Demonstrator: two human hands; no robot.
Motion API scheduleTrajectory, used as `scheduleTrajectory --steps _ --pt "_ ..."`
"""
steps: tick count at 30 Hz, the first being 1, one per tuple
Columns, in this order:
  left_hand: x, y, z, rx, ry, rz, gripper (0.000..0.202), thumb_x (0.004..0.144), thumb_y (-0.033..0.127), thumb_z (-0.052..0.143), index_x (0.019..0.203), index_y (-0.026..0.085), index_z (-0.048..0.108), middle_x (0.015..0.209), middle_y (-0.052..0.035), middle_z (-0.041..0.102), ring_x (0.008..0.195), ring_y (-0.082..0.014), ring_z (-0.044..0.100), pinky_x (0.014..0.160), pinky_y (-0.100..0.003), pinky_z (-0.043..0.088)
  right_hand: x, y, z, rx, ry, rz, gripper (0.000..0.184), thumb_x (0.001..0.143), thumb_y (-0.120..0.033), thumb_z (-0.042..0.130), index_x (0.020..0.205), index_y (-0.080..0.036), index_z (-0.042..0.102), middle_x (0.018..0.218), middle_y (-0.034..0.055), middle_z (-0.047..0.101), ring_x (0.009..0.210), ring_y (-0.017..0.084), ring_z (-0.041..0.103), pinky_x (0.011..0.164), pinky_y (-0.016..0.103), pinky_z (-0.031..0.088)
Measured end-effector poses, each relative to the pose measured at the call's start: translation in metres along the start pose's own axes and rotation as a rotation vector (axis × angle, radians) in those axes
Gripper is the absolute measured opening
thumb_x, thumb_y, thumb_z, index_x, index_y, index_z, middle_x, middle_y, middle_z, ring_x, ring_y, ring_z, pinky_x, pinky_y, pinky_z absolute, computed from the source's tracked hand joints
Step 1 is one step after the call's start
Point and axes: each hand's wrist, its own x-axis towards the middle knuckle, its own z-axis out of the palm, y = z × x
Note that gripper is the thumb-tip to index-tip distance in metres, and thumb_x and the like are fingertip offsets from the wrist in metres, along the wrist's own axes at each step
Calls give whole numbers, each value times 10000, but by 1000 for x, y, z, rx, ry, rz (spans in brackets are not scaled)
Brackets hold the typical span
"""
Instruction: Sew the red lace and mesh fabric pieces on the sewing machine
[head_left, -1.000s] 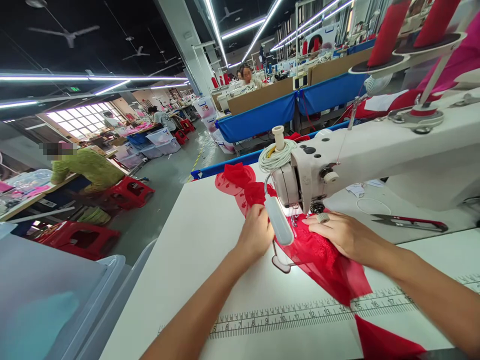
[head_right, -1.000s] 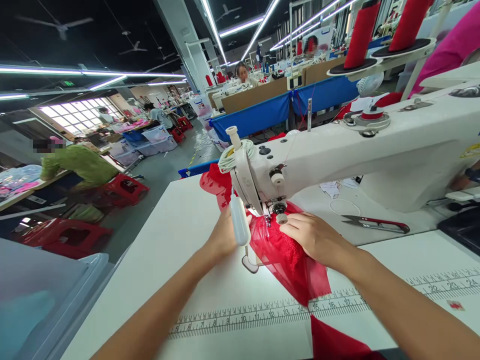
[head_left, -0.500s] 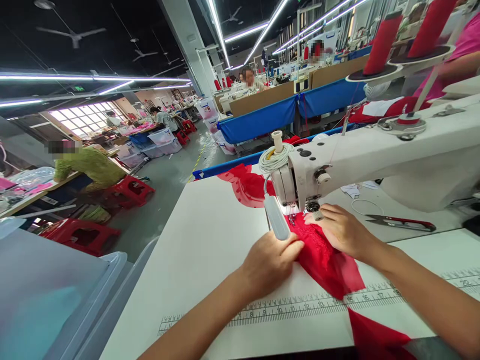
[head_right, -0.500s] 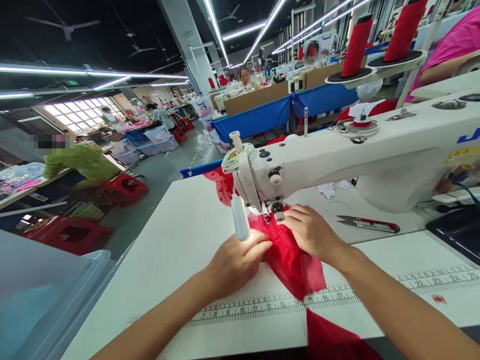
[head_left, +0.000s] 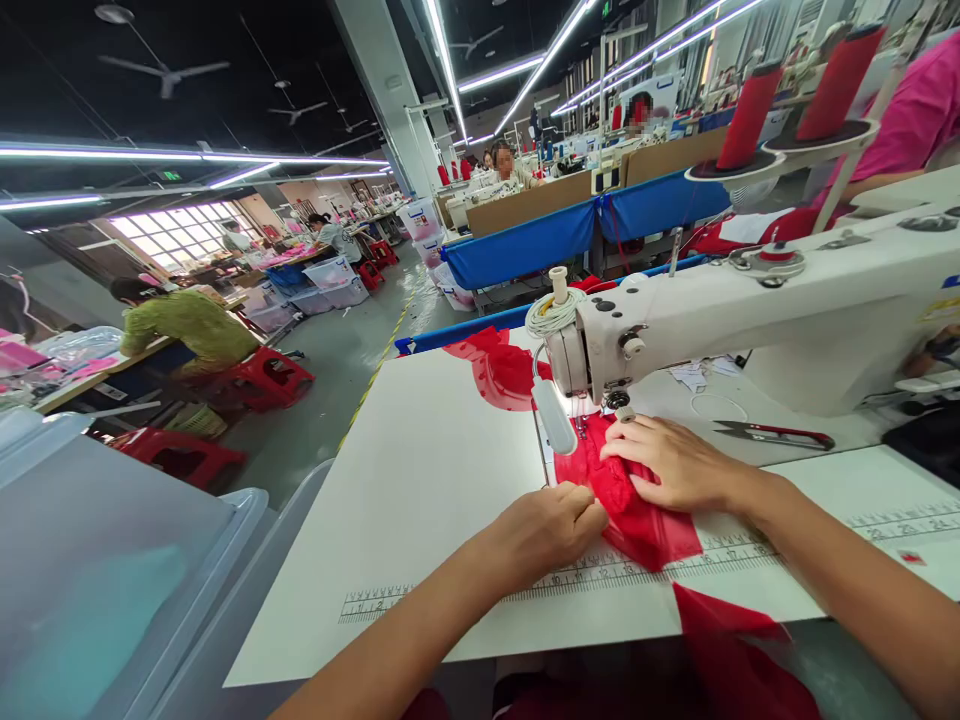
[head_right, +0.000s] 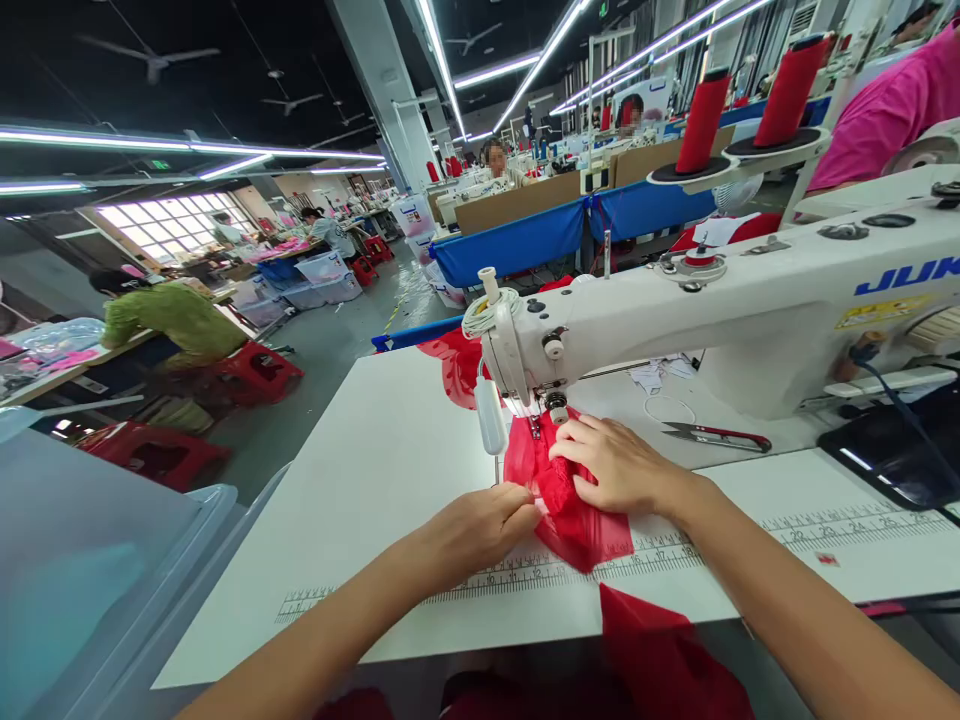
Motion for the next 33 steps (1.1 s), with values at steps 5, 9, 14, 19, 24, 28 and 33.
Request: scheduleTrajectory --steps 5,9,14,19,24,28,33 --pt "7 9 9 35 -4 -173 242 788 -48 411 783 170 514 725 -16 523 634 -162 481 554 -275 390 0 -5 -5 -49 -58 83 317 727 -125 516 983 -252 653 1066 31 655 787 172 613 587 264 407" --pt "12 15 22 8 -33 -295 157 727 53 551 738 196 488 687 -5 512 619 -167 486 532 -279 366 0 -3 -6 -109 38 141 302 731 -19 393 783 -220 612 861 10 662 580 127 535 464 260 245" --pt "14 19 23 -38 -57 -346 142 694 90 559 745 208 499 634 8 518 567 -163 464 502 -296 300 -10 6 -6 -83 106 169 294 810 -33 362 798 -218 590 978 20 691 677 122 609 519 232 354" --pt "17 20 13 -80 -39 -408 90 714 189 558 687 209 475 615 0 540 524 -156 434 498 -308 242 -29 -5 -10 -13 8 134 441 756 -68 442 1126 -243 607 1369 61 580 686 136 638 551 261 444" --pt "22 18 7 -147 -5 -441 129 760 250 549 675 206 462 602 7 549 515 -145 447 495 -291 231 -35 -31 -4 57 -29 173 761 736 -259 604 1455 -189 366 1443 166 506 705 190 658 546 302 505" --pt "23 18 7 -169 28 -457 109 826 280 518 750 202 519 599 9 545 505 -150 454 487 -282 244 -28 -32 12 -114 206 223 492 745 -80 447 1202 -173 604 1269 149 647 751 216 687 502 271 461" --pt "17 17 12 -175 103 -420 106 874 224 489 839 178 578 863 -75 618 777 -209 580 630 -289 433 -17 -16 7 207 416 138 366 711 -12 369 841 -225 637 975 42 721 897 176 688 732 252 526"
